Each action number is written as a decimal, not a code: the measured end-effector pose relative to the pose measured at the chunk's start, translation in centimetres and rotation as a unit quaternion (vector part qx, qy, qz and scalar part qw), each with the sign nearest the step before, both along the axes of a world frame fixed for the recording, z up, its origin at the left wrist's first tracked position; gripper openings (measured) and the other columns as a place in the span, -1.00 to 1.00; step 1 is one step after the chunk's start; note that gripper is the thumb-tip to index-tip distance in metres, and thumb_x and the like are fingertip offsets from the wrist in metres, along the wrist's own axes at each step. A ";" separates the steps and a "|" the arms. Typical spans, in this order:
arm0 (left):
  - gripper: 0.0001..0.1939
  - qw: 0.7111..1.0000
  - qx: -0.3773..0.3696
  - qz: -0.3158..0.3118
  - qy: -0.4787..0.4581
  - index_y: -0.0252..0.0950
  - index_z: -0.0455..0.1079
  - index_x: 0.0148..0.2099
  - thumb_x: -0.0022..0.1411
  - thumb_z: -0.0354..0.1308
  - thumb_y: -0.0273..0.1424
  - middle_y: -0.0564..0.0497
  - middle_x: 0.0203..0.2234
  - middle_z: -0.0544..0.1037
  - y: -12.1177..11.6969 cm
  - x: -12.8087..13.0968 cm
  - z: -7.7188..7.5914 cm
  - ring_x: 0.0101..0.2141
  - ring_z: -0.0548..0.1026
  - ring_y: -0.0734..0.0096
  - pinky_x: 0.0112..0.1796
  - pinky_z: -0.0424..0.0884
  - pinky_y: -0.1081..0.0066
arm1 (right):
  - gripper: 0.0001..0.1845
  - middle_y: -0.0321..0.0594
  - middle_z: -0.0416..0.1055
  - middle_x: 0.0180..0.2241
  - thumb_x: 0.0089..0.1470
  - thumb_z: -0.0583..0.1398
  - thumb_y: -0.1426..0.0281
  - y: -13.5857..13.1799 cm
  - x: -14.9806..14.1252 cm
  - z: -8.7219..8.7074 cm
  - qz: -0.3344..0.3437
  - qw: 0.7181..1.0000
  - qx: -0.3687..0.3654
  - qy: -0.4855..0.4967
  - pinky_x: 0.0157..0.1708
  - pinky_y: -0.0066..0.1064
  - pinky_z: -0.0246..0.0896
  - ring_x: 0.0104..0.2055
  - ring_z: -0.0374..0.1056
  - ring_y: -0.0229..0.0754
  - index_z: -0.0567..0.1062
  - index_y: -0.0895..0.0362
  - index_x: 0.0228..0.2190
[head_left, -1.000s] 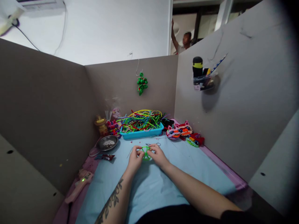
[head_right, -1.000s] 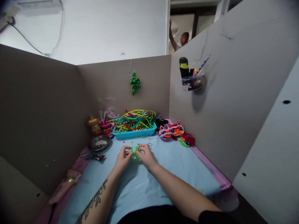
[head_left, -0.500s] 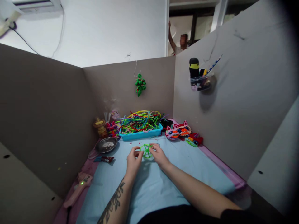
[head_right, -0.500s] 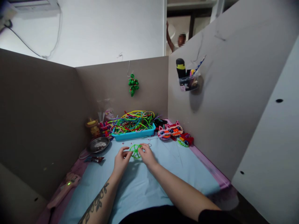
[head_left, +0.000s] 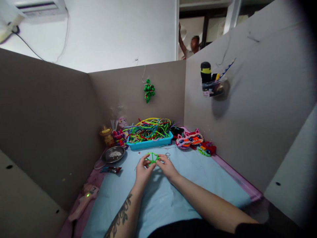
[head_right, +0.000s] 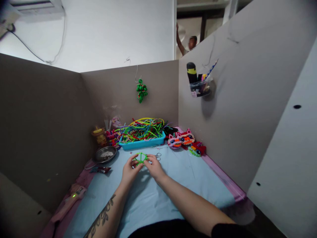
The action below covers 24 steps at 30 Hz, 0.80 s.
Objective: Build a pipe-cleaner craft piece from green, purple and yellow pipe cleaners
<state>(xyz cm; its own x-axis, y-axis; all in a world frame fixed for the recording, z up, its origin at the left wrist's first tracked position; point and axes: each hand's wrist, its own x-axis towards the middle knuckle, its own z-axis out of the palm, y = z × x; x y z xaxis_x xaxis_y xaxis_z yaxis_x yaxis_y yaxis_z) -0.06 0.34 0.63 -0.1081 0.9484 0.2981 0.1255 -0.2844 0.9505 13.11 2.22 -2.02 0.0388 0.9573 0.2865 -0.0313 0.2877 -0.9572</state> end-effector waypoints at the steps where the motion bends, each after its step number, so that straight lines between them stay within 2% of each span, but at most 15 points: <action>1: -0.48 1.000 0.005 0.007 0.006 -0.33 0.33 -0.06 -0.14 0.29 -0.36 0.07 -0.55 0.47 0.0 0.0 0.0 -0.55 0.37 0.51 -0.45 0.26 0.50 | -0.75 -0.09 0.29 -0.15 -0.15 0.24 0.20 0.0 0.0 0.0 0.000 1.000 0.002 0.001 -0.13 -0.27 0.15 -0.04 0.23 -0.05 0.49 0.15 -0.54; 4: -0.48 1.000 0.011 0.010 0.010 -0.33 0.32 -0.05 -0.11 0.27 -0.36 0.06 -0.56 0.48 -0.2 0.0 0.0 -0.53 0.39 0.49 -0.43 0.27 0.49 | -0.77 -0.12 0.34 -0.17 -0.16 0.25 0.21 0.0 0.1 -0.1 0.014 1.000 0.016 0.004 0.01 -0.21 0.03 -0.03 0.23 -0.05 0.50 0.13 -0.53; 7: -0.48 1.000 0.018 0.011 0.013 -0.32 0.32 -0.03 -0.11 0.26 -0.37 0.06 -0.56 0.49 -0.3 -0.1 0.0 -0.50 0.43 0.44 -0.39 0.29 0.47 | -0.76 -0.16 0.39 -0.19 -0.18 0.27 0.20 0.1 0.2 -0.2 0.040 0.999 0.027 0.018 0.03 -0.20 0.01 -0.03 0.24 -0.05 0.50 0.13 -0.51; 13: -0.44 0.998 0.020 0.005 0.052 -0.31 0.29 0.04 -0.06 0.23 -0.34 0.01 -0.51 0.53 -0.5 -0.1 0.0 -0.46 0.47 0.38 -0.38 0.32 0.44 | -0.75 -0.19 0.43 -0.28 -0.15 0.26 0.21 0.1 0.1 -0.1 0.076 0.995 0.008 0.067 -0.09 -0.28 0.12 -0.15 0.30 -0.12 0.50 0.13 -0.44; 17: -0.58 0.994 0.044 0.048 0.090 -0.30 0.34 -0.02 0.05 0.13 -0.30 -0.01 -0.47 0.51 -0.1 -0.8 -0.1 -0.46 0.44 0.36 -0.37 0.34 0.39 | -0.68 -0.26 0.42 -0.43 -0.15 0.24 0.21 0.1 0.1 0.2 0.103 0.987 -0.038 0.120 -0.29 -0.40 0.16 -0.35 0.30 -0.23 0.49 0.15 -0.33; 19: -0.69 0.986 0.073 0.085 0.125 -0.26 0.42 -0.14 0.04 0.14 -0.31 -0.04 -0.39 0.48 0.3 -1.3 -0.2 -0.39 0.42 0.34 -0.29 0.35 0.34 | -0.66 -0.29 0.40 -0.49 -0.17 0.24 0.20 0.1 0.3 0.4 0.116 0.980 -0.072 0.144 -0.39 -0.46 0.14 -0.44 0.27 -0.28 0.49 0.16 -0.35; 22: -0.80 0.976 0.097 0.089 0.175 -0.23 0.50 -0.27 -0.01 0.17 -0.35 -0.09 -0.23 0.39 0.9 -1.9 -0.5 -0.13 0.37 0.19 -0.09 0.28 0.22 | -0.66 -0.31 0.40 -0.53 -0.21 0.27 0.20 0.0 0.6 0.7 0.138 0.971 -0.105 0.163 -0.45 -0.48 0.12 -0.49 0.25 -0.30 0.49 0.17 -0.39; 24: -0.84 0.974 0.101 0.076 0.190 -0.23 0.52 -0.33 0.00 0.17 -0.37 -0.10 -0.17 0.35 1.1 -2.0 -0.6 -0.03 0.31 0.14 0.00 0.21 0.17 | -0.67 -0.29 0.40 -0.54 -0.22 0.28 0.21 0.0 0.8 0.9 0.159 0.966 -0.111 0.168 -0.46 -0.47 0.14 -0.51 0.27 -0.29 0.50 0.18 -0.41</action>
<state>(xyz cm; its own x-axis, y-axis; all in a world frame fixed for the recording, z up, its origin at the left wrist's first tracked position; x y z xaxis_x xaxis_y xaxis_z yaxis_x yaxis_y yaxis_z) -2.09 1.44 0.01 -0.0881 0.8482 0.5222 0.5126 -0.4109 0.7539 13.94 2.18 -1.15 -0.2128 0.9725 0.0946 -0.4041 0.0006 -0.9147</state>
